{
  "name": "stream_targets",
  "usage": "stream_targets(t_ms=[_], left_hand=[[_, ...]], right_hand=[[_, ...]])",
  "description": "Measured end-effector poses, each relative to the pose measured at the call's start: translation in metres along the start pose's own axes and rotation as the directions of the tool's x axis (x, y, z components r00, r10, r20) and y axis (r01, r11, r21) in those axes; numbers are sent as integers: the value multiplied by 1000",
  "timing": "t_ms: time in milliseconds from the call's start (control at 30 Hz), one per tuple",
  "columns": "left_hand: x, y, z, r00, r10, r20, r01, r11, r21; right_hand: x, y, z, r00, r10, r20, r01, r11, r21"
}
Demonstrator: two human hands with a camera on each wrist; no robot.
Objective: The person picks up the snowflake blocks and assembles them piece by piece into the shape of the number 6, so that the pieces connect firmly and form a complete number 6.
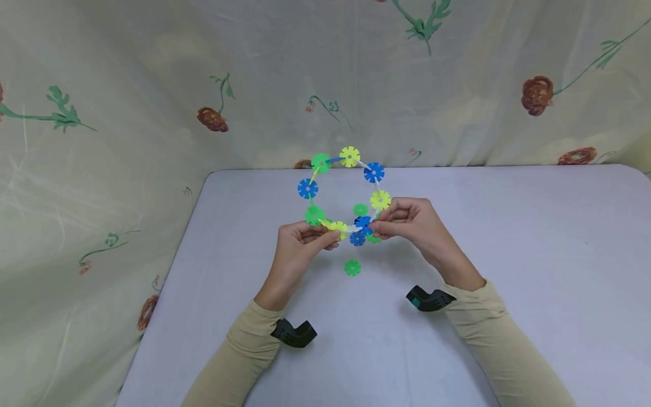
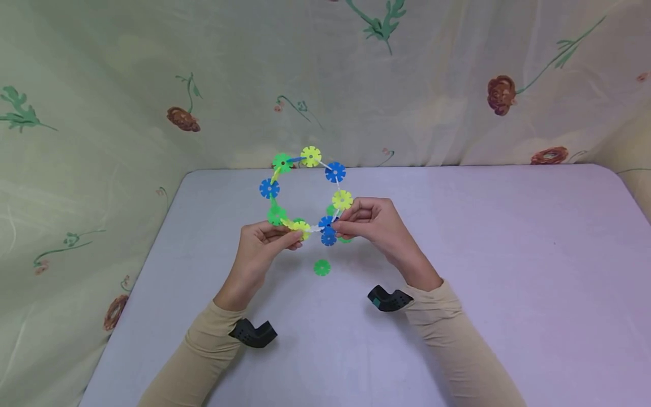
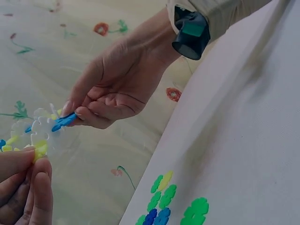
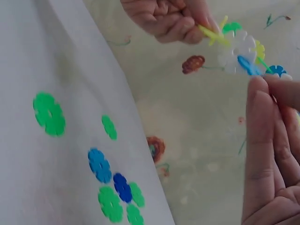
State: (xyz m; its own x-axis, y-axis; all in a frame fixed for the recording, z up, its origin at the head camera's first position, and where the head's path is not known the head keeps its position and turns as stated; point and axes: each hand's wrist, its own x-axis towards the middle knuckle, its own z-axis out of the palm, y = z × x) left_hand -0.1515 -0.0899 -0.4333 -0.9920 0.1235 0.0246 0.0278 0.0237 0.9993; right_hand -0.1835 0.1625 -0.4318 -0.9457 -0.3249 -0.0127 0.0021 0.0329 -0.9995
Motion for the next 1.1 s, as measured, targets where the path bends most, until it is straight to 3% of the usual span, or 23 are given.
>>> stream_targets(t_ms=[133,333,567,700,800,867,1000,1100], left_hand=[[-2,2,0,1000,0,31,0,1000,9],[-3,3,2,997,-19,79,17,1000,23],[-3,1,2,987,-70,143,63,997,52],[-2,2,0,976,-136,170,116,986,122],[-2,3,-2,972,-178,154,150,973,177],[-1,3,-3,976,-183,121,161,972,169],[1,0,-5,993,-114,19,113,992,60],[4,-1,-7,997,-55,-45,54,998,-19]], right_hand=[[-1,-1,-9,1000,16,18,-15,998,-60],[-4,-8,-18,998,-8,-62,6,1000,-22],[-5,-13,-19,996,-29,-85,22,996,-82],[-5,-11,-21,997,-42,-72,35,994,-99],[-4,-10,-24,997,-38,-63,32,995,-97],[-4,-9,-25,997,-36,-63,30,995,-91],[-3,-7,-27,998,-28,-58,24,998,-63],[-3,-5,-27,1000,-17,-24,15,998,-54]])
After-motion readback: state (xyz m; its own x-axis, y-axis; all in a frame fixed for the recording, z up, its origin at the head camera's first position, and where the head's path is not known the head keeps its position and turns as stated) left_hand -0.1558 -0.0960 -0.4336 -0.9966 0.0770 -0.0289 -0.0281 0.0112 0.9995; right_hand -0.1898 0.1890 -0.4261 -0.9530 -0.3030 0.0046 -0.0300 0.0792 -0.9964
